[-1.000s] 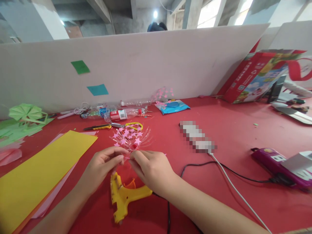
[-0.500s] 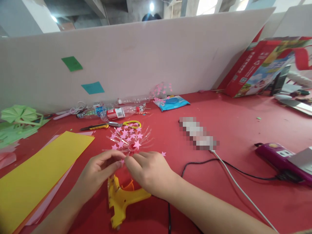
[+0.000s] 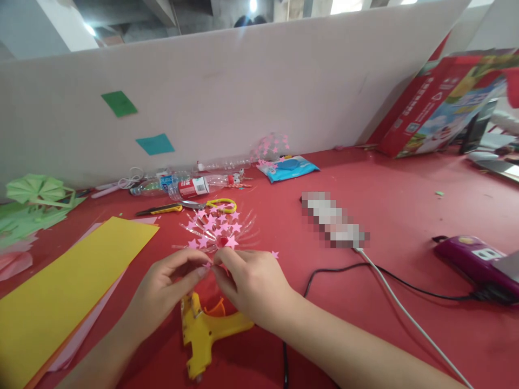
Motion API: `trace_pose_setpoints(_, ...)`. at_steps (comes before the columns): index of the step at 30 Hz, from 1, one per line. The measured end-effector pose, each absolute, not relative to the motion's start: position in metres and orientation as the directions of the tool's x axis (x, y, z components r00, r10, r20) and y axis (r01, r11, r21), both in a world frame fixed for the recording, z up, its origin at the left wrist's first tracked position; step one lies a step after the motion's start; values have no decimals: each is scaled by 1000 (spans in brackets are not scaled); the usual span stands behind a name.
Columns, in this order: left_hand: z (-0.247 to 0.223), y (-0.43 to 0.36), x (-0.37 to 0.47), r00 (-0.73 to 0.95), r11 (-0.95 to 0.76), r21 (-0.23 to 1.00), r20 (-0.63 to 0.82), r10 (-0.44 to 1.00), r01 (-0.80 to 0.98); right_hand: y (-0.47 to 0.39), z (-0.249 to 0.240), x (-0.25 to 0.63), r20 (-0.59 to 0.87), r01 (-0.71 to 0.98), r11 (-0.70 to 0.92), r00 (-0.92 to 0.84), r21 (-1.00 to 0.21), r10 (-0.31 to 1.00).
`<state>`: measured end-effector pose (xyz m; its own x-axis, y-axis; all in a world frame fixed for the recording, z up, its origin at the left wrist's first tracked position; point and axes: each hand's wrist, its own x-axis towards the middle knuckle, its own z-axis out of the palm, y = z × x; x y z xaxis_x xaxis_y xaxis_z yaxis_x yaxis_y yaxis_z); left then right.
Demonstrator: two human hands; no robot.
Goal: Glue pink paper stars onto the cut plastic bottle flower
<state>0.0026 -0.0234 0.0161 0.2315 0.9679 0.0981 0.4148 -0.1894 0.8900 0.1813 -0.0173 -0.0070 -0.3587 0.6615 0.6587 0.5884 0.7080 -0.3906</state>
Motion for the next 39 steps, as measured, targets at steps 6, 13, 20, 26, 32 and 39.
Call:
trace_pose_setpoints(6, 15, -25, 3, 231, -176, 914, 94, 968, 366, -17, -7, 180, 645, 594, 676, -316, -437, 695)
trace_pose_setpoints(13, 18, -24, 6, 223, -179, 911, 99, 970, 372, -19, -6, 179, 638, 599, 667, -312, -443, 704)
trace_pose_setpoints(20, 16, -24, 5, 231, -191, 906, 108, 967, 377, -18, -7, 179, 648, 608, 673, -317, -422, 693)
trace_pose_setpoints(26, 15, -25, 4, 241, -204, 898, 115, 964, 389, -19, -8, 179, 644, 628, 663, -317, -408, 696)
trace_pose_setpoints(32, 15, -25, 4, 239, -199, 897, 109, 965, 396, -19, -7, 178, 661, 638, 688, -355, -346, 661)
trace_pose_setpoints(39, 17, -24, 3, 258, -221, 892, 123, 958, 395, -17, -6, 182, 715, 635, 767, -494, -92, 494)
